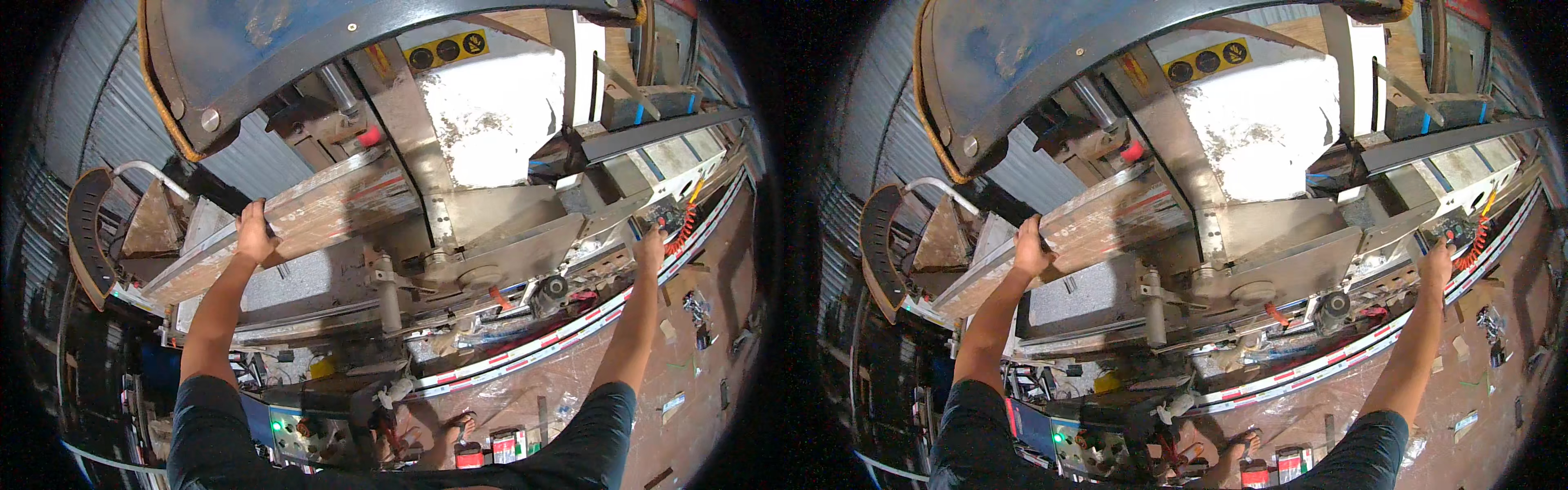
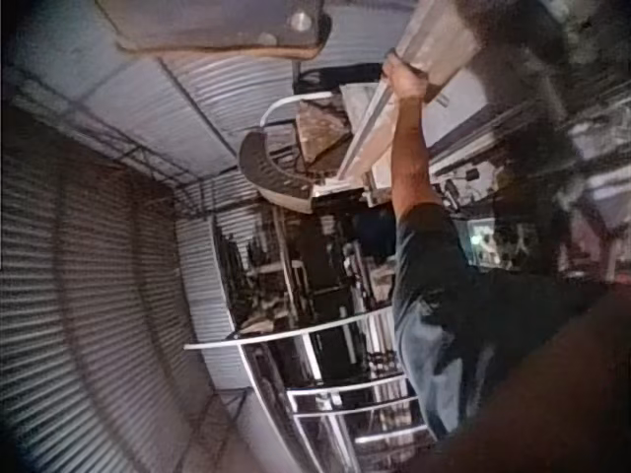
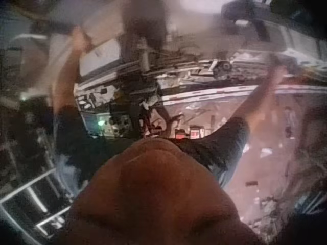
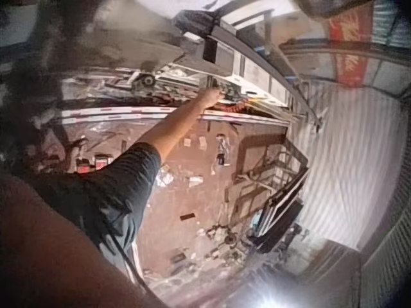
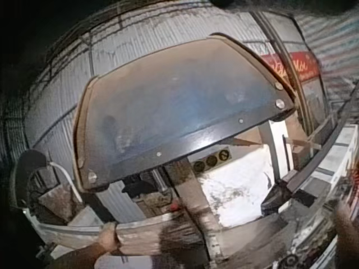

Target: The person operates a metal cutting saw to cut square metal tubes. They load a tube into the saw, activate the cutting cycle, remove the cut piece, and repeat the process with additional tubes.

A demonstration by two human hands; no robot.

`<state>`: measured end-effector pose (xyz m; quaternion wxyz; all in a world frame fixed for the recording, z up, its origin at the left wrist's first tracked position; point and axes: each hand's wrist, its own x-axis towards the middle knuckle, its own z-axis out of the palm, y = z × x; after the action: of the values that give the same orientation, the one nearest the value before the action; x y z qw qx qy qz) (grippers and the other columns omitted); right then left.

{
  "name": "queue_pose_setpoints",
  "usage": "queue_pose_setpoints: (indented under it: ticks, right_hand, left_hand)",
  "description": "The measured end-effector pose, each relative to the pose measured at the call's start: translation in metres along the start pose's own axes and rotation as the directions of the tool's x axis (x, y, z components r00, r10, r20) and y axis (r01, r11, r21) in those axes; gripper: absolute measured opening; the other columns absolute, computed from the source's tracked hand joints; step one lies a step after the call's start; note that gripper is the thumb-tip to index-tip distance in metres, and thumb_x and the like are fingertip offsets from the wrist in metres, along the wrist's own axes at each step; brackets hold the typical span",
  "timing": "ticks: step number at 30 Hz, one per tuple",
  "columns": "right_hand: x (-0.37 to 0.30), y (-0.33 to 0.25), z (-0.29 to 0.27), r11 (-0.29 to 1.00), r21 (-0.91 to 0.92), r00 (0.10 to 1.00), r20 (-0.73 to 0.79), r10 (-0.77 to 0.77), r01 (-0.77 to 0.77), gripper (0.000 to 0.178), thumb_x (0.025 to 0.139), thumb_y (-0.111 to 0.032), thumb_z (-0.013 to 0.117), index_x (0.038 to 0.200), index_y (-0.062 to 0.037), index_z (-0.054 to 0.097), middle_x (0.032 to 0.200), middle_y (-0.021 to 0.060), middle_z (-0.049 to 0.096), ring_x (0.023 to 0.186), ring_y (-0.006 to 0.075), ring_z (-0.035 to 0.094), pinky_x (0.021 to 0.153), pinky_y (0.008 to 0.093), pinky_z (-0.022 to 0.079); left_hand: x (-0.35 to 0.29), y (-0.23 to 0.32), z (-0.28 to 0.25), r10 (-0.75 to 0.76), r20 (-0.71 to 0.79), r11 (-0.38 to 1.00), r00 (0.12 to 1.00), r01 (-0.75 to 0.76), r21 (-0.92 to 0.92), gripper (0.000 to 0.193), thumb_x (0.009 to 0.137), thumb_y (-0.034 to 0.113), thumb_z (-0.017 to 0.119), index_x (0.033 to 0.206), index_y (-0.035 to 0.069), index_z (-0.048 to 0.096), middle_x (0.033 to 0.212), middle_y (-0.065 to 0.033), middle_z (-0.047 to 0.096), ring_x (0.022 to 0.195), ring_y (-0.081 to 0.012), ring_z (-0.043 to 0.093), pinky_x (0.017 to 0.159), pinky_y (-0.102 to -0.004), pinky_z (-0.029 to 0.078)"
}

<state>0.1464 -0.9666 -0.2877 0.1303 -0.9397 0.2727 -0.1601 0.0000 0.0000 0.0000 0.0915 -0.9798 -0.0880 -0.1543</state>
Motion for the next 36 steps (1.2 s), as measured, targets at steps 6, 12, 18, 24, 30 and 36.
queue_pose_setpoints:
  ticks: [6,12,18,24,30,36]
  right_hand:
    - [-0.014,0.023,0.008,0.981,-0.195,0.995,-0.094,-0.035,0.016,0.037,0.099,-0.012,0.061,0.135,-0.0053,0.062,0.126,0.0249,0.068,0.112,0.0462,0.075,0.095,0.0562,0.062]
    - [-0.064,-0.053,-0.074,0.996,0.002,0.994,0.073,0.086,-0.086,0.056,0.092,-0.012,0.073,0.144,-0.0067,0.053,0.144,0.0272,0.053,0.120,0.0487,0.071,0.102,0.0528,0.062]
    - [-0.063,-0.064,-0.084,1.000,-0.002,0.967,0.255,0.018,-0.018,0.068,0.087,-0.023,0.074,0.151,-0.0108,0.053,0.150,0.0280,0.058,0.130,0.0446,0.067,0.111,0.0504,0.056]
    - [-0.221,-0.035,-0.040,0.914,0.268,0.951,-0.037,-0.307,0.306,0.087,0.088,-0.025,0.081,0.163,-0.0081,0.040,0.148,0.0371,0.048,0.128,0.0566,0.058,0.099,0.0582,0.057]
    - [-0.585,0.154,0.074,0.956,0.295,0.771,0.611,-0.179,-0.012,0.072,0.076,-0.028,0.094,0.139,-0.0046,0.069,0.119,0.0201,0.077,0.107,0.0374,0.075,0.094,0.0474,0.060]
    - [-0.720,0.151,-0.037,0.996,-0.069,0.379,0.924,0.044,0.053,0.058,0.080,-0.034,0.093,0.129,-0.0093,0.076,0.118,0.0169,0.080,0.113,0.0381,0.075,0.097,0.0473,0.060]
  left_hand:
    - [0.013,-0.054,0.058,0.173,-0.176,0.984,0.969,-0.177,-0.005,0.115,0.056,0.003,0.094,0.158,-0.004,0.043,0.155,-0.0268,0.053,0.149,-0.0467,0.045,0.127,-0.0517,0.035]
    - [-0.015,-0.021,0.014,0.044,-0.123,0.994,0.991,-0.056,-0.095,0.115,0.055,0.002,0.095,0.158,0.005,0.043,0.150,-0.0182,0.057,0.145,-0.0415,0.050,0.119,-0.0609,0.037]
    - [-0.009,-0.050,0.006,0.005,-0.139,1.000,0.990,-0.006,-0.009,0.104,0.064,0.005,0.090,0.157,0.008,0.044,0.156,-0.0199,0.056,0.147,-0.0387,0.052,0.120,-0.0582,0.043]
    - [-0.026,-0.034,-0.035,-0.143,0.056,0.988,0.988,0.140,0.060,0.097,0.073,0.006,0.090,0.158,0.013,0.045,0.159,-0.0143,0.053,0.151,-0.0366,0.048,0.122,-0.0684,0.039]
    - [0.032,-0.045,-0.033,0.090,0.127,0.994,0.988,-0.081,-0.074,0.061,0.075,0.014,0.093,0.128,0.007,0.064,0.140,-0.0185,0.067,0.135,-0.0410,0.060,0.112,-0.0547,0.050]
    - [0.016,-0.049,-0.070,0.104,0.256,0.992,0.961,-0.118,0.037,0.059,0.075,0.030,0.097,0.120,0.006,0.067,0.134,-0.0180,0.070,0.130,-0.0401,0.065,0.107,-0.0563,0.052]
